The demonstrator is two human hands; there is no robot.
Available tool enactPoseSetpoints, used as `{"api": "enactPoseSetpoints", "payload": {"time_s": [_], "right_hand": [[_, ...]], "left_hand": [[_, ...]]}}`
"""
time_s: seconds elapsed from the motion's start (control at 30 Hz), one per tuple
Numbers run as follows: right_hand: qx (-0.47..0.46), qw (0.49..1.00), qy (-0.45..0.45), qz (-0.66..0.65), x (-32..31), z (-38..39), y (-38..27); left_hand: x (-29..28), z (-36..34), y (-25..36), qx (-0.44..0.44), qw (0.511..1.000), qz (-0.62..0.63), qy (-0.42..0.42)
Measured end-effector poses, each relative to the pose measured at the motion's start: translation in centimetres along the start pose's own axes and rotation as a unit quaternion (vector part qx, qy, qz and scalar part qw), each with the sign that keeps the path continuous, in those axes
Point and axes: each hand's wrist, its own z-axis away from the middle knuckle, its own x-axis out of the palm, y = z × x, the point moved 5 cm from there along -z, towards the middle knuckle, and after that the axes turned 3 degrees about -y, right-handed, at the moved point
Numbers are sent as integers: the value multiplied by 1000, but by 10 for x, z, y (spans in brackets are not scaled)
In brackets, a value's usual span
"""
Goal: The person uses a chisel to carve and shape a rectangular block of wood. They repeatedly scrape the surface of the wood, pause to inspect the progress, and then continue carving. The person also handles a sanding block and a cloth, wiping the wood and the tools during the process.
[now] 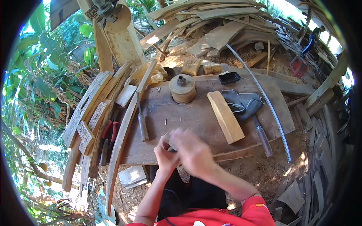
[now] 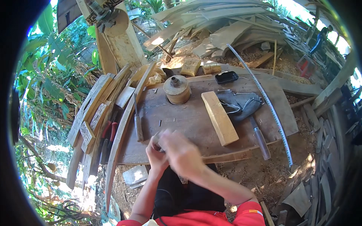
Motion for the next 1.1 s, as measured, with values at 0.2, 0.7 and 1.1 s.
{"api": "enactPoseSetpoints", "payload": {"time_s": [0.2,0.7,1.1], "right_hand": [[-61,996,-60,6,13,25,-31],[39,998,-35,-21,2,3,-8],[-64,998,-3,3,16,18,-27]], "left_hand": [[3,1,10,-41,999,7,-12],[1,4,2,-44,999,8,-5],[3,6,6,-83,996,39,12]]}}
